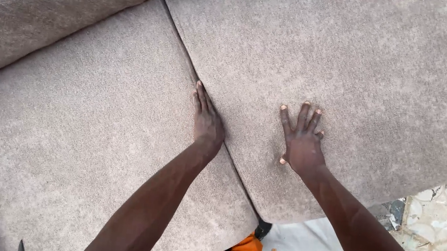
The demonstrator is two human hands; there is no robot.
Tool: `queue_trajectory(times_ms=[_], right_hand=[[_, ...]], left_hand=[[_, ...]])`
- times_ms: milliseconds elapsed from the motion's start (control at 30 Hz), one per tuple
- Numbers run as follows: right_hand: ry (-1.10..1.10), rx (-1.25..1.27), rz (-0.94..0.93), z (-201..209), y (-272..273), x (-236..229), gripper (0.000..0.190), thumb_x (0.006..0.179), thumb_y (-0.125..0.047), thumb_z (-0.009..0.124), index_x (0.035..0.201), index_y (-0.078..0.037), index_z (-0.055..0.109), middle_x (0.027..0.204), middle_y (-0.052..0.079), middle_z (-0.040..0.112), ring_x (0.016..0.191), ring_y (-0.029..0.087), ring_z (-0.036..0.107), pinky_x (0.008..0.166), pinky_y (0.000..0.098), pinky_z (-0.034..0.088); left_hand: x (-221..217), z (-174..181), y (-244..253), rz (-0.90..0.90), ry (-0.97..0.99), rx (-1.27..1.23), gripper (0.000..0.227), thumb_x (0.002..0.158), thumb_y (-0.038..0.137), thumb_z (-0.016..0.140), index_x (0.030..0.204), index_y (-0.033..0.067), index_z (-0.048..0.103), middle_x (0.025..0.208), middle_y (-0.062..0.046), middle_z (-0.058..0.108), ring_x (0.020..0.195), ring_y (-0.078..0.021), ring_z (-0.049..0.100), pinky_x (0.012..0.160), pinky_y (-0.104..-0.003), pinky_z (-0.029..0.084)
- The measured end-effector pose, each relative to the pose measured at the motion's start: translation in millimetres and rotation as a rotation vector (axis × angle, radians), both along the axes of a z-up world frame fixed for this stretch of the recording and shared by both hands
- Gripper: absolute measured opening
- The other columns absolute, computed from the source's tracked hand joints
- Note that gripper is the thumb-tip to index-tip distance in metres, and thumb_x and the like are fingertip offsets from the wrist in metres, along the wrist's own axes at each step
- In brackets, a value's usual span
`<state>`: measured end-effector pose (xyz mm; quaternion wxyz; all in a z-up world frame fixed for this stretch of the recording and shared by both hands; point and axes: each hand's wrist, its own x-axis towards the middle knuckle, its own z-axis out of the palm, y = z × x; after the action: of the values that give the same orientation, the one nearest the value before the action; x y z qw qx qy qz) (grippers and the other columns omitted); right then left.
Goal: Performing final adjustments on a reupholstered sofa by smoothing fabric and positioning cushions.
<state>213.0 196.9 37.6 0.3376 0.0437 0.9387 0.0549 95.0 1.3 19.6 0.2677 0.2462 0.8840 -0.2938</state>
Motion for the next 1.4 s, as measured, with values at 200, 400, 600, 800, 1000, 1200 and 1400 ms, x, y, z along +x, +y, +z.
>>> queue_trajectory(times_ms=[200, 400, 600, 800, 1000, 1200, 1400], right_hand=[[0.022, -0.029, -0.044, 16.5, -4.8, 1.6, 0.134, 0.073, -0.042, 0.091, 0.168, -0.017, 0.0, 0.162, 0.04, 0.012, 0.146, 0.059, 0.026, 0.103, 0.0599, 0.053], [0.278, -0.24, -0.245, -3.8, -11.8, 54.8, 0.108, 0.08, -0.021, 0.085, 0.167, -0.014, 0.021, 0.168, 0.033, 0.006, 0.152, 0.057, 0.011, 0.115, 0.0692, 0.034], [0.269, -0.157, -0.439, 6.4, 14.2, 154.6, 0.118, 0.074, -0.057, 0.082, 0.168, -0.021, 0.02, 0.17, 0.026, 0.01, 0.155, 0.05, 0.012, 0.118, 0.0656, 0.031], [0.219, -0.103, -0.5, -14.6, 25.4, 173.7, 0.135, 0.065, -0.058, 0.086, 0.169, -0.018, 0.01, 0.169, 0.032, -0.001, 0.152, 0.058, 0.001, 0.116, 0.0702, 0.031], [0.178, -0.085, -0.473, -14.0, 22.6, 169.6, 0.133, 0.071, -0.054, 0.087, 0.168, -0.017, 0.004, 0.167, 0.034, -0.008, 0.152, 0.059, 0.0, 0.116, 0.069, 0.032], [0.152, -0.057, -0.426, -3.0, 27.0, 165.6, 0.13, 0.075, -0.057, 0.083, 0.167, -0.013, 0.002, 0.166, 0.038, -0.004, 0.151, 0.061, 0.003, 0.114, 0.0677, 0.034], [0.164, -0.06, -0.386, -8.6, 27.5, 168.3, 0.129, 0.077, -0.059, 0.079, 0.167, -0.01, 0.002, 0.165, 0.039, -0.003, 0.15, 0.062, 0.004, 0.113, 0.0667, 0.035]], left_hand=[[-1.8, -17.3, 7.7, -0.159, -0.025, -0.16, 0.068, 0.103, 0.032, 0.037, 0.156, -0.0092, 0.031, 0.167, -0.032, 0.023, 0.155, -0.055, 0.001, 0.126, -0.065, -0.001], [8.5, -19.0, 8.5, -0.152, 0.025, -0.204, 0.064, 0.105, 0.032, 0.035, 0.152, -0.0109, 0.04, 0.164, -0.037, 0.023, 0.153, -0.0587, 0.002, 0.123, -0.068, -0.001], [18.4, -27.0, 6.7, -0.121, 0.097, -0.17, 0.066, 0.106, 0.028, 0.032, 0.155, -0.0157, 0.028, 0.166, -0.039, 0.016, 0.153, -0.0586, -0.004, 0.125, -0.065, -0.003], [18.1, -41.5, 3.7, -0.122, 0.134, -0.212, 0.063, 0.11, 0.03, 0.036, 0.158, -0.0097, 0.031, 0.168, -0.034, 0.015, 0.155, -0.0553, -0.004, 0.125, -0.063, -0.003], [49.8, -25.9, 11.4, -0.192, 0.151, -0.422, 0.066, 0.106, 0.036, 0.034, 0.157, -0.0045, 0.032, 0.167, -0.034, 0.016, 0.157, -0.0519, -0.001, 0.126, -0.064, -0.007], [65.0, 4.9, 11.8, -0.243, 0.015, -0.343, 0.071, 0.103, 0.039, 0.042, 0.157, -0.0059, 0.033, 0.168, -0.031, 0.019, 0.159, -0.0466, 0.001, 0.126, -0.059, -0.006], [52.7, -7.0, -5.4, -0.131, -0.057, -0.085, 0.08, 0.094, 0.032, 0.05, 0.156, -0.0118, 0.029, 0.169, -0.027, 0.021, 0.161, -0.0392, 0.009, 0.131, -0.049, 0.002]])
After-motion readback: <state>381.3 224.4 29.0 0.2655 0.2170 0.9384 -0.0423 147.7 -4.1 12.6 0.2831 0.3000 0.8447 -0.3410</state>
